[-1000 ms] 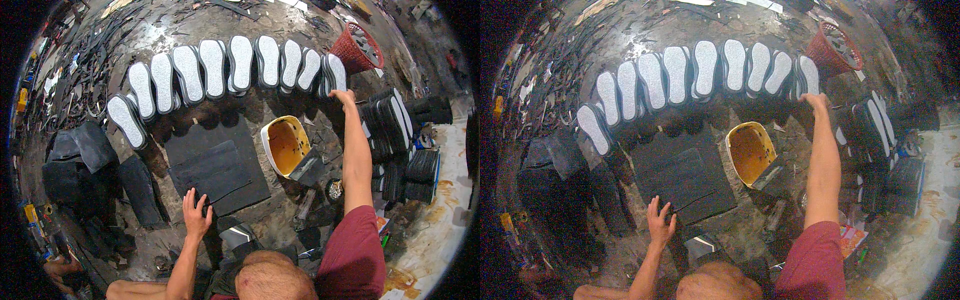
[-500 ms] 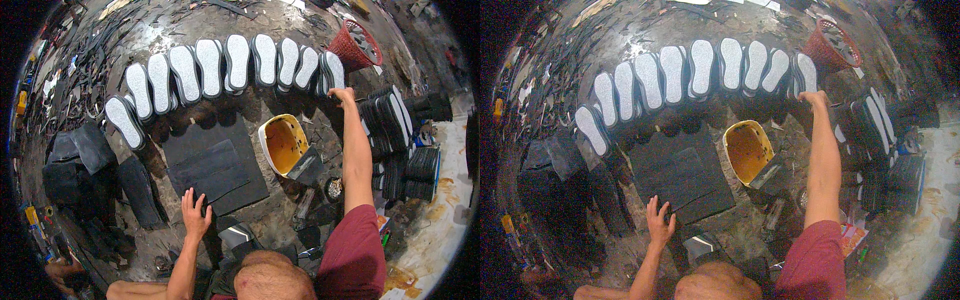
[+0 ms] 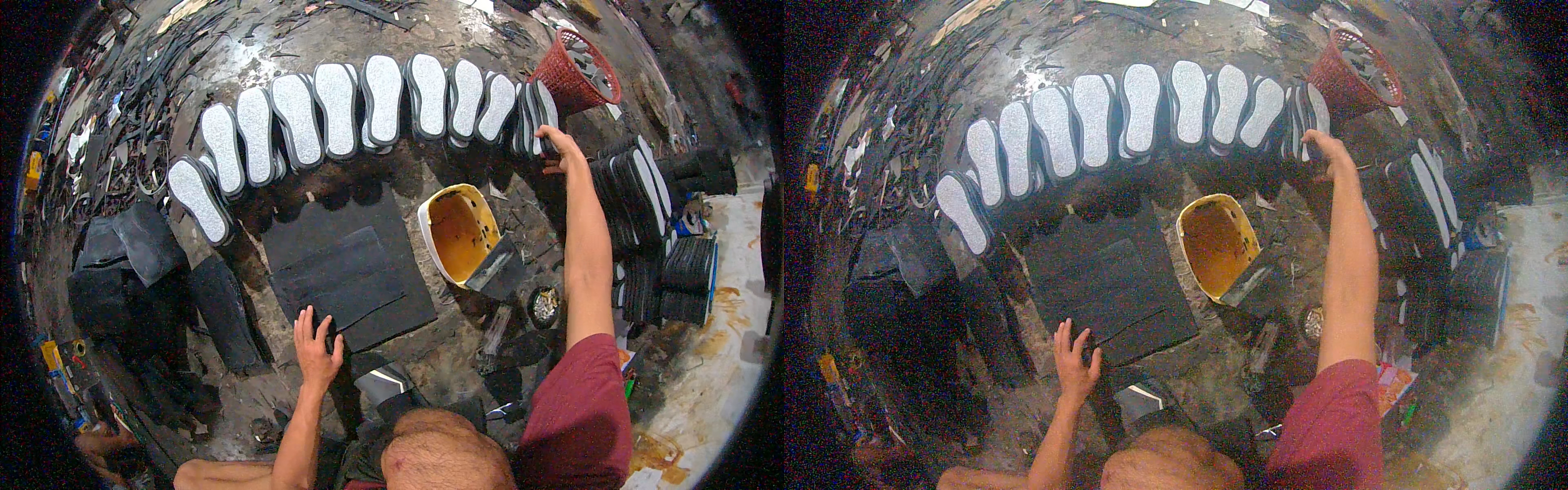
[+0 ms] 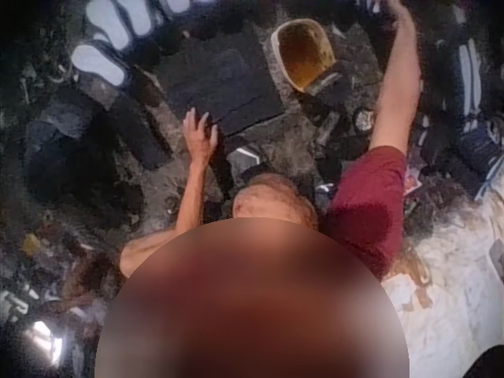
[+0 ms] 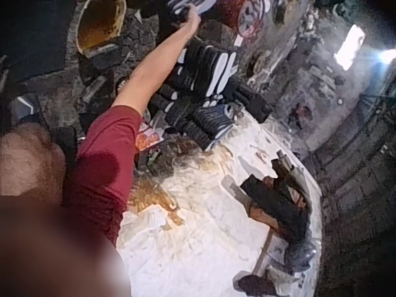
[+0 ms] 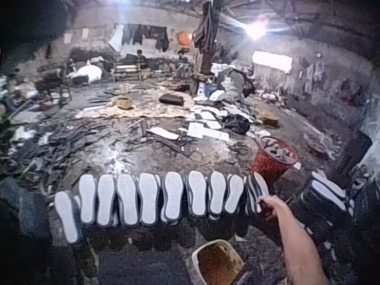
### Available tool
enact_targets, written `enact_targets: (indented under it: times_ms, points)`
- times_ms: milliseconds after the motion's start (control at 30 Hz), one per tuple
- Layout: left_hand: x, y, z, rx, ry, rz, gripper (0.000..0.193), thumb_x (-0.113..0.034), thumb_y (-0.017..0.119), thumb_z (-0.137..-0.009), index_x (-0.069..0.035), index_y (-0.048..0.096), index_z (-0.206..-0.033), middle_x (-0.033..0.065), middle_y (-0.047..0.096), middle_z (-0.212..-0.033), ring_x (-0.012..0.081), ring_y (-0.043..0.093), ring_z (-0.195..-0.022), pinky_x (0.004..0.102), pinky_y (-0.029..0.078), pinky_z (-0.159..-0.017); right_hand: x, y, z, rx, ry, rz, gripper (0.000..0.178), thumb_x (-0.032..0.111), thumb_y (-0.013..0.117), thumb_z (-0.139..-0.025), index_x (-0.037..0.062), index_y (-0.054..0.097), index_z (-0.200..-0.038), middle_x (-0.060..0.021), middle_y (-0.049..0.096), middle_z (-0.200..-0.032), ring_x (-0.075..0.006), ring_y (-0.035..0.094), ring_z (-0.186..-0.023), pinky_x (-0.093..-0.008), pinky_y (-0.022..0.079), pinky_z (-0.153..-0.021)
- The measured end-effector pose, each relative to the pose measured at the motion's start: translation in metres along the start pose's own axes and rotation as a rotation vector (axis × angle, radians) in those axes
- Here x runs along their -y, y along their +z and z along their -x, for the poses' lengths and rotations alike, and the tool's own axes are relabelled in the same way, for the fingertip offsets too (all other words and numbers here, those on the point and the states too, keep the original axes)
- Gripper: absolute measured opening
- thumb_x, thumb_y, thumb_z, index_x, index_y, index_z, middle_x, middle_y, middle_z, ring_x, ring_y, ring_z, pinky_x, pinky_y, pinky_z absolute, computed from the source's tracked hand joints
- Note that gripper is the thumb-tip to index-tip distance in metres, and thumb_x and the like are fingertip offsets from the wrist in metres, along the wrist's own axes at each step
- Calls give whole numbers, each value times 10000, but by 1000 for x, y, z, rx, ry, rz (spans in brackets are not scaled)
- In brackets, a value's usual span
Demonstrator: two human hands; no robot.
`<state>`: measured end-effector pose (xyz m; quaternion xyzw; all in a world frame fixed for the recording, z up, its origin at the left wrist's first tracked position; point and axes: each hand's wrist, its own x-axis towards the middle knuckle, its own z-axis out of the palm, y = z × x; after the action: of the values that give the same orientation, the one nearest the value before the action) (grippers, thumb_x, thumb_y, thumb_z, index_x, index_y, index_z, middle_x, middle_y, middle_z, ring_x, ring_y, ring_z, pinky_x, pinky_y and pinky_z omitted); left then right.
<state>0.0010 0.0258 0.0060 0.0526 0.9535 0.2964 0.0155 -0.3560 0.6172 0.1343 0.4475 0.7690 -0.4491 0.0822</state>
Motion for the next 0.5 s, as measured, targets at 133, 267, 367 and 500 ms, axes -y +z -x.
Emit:
enact_targets:
  times_ms: [133, 267, 367, 500]
  points:
    - [1, -3, 0, 19, 4, 6, 552, -165, 801, -841, -108, 629, -1361, 205, 400, -1625, 436, 355, -1509, 559, 283, -1240, -3, 4, 10, -44, 21, -84, 829, 415, 823, -660, 63, 575, -1368, -195, 509, -1356, -421, 558, -1121, -610, 569, -847]
    - [2, -6, 0, 26, 2, 4, 549, -180, 802, -845, -115, 632, -1362, 199, 401, -1626, 431, 355, -1509, 556, 287, -1238, -18, 0, 17, 15, -4, -258, 963, 434, 809, -656, 59, 496, -1486, -176, 426, -1568, -472, 492, -1293, -683, 493, -946]
    - [3, -5, 1, 31, 5, -3, 551, -185, 803, -844, -118, 633, -1363, 197, 403, -1625, 432, 356, -1507, 555, 288, -1236, -27, -15, 12, -78, -72, -196, 908, 417, 810, -659, 58, 543, -1449, -164, 569, -1390, -373, 587, -1133, -583, 529, -860]
    - [3, -1, 1, 27, -12, -8, 549, -187, 804, -838, -119, 637, -1357, 195, 405, -1624, 432, 359, -1504, 553, 287, -1237, -28, -21, -8, -43, -191, -254, 636, 360, 809, -698, 71, 656, -1244, -103, 678, -1027, -272, 619, -780, -403, 541, -673]
